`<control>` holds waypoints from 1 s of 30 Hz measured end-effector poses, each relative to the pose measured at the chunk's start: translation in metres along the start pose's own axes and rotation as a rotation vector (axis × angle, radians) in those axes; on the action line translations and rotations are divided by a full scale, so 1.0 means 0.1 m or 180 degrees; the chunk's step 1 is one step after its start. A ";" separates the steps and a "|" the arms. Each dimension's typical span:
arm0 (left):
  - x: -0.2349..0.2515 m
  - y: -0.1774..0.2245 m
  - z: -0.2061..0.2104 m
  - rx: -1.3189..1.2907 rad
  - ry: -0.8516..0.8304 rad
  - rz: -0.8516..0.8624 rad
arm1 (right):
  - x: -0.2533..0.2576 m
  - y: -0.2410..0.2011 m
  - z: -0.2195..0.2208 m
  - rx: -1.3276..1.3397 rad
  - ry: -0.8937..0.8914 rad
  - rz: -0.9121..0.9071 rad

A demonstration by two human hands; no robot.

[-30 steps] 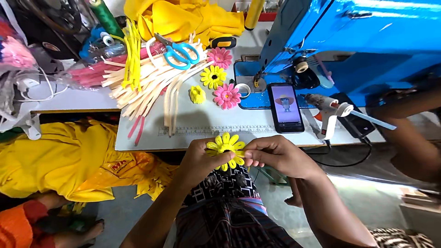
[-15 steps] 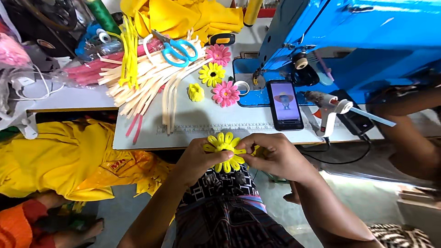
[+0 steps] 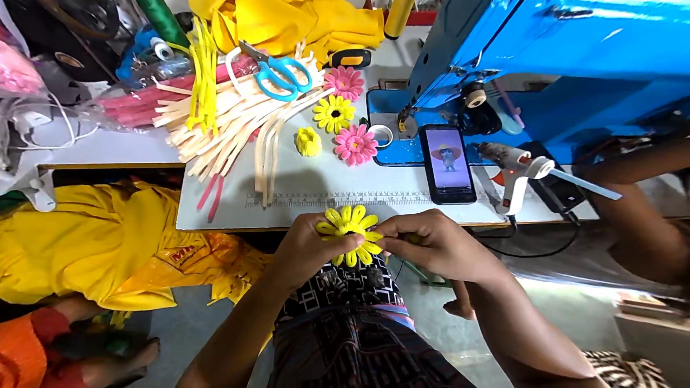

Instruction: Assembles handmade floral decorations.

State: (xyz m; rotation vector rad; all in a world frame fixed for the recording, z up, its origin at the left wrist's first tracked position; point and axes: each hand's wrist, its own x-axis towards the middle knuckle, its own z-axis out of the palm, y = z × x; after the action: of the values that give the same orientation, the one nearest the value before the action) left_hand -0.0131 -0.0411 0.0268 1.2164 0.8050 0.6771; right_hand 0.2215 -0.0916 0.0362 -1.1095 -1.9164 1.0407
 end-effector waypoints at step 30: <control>0.07 0.04 -0.04 -0.0310 -0.0420 -0.0559 | 0.06 0.08 0.06 -0.1116 0.0482 -0.0869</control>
State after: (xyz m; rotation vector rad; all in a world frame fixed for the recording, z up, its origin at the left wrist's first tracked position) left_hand -0.0123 -0.0327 0.0293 1.0765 0.7500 0.4822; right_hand 0.2171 -0.0853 0.0277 -1.0390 -2.1018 0.4703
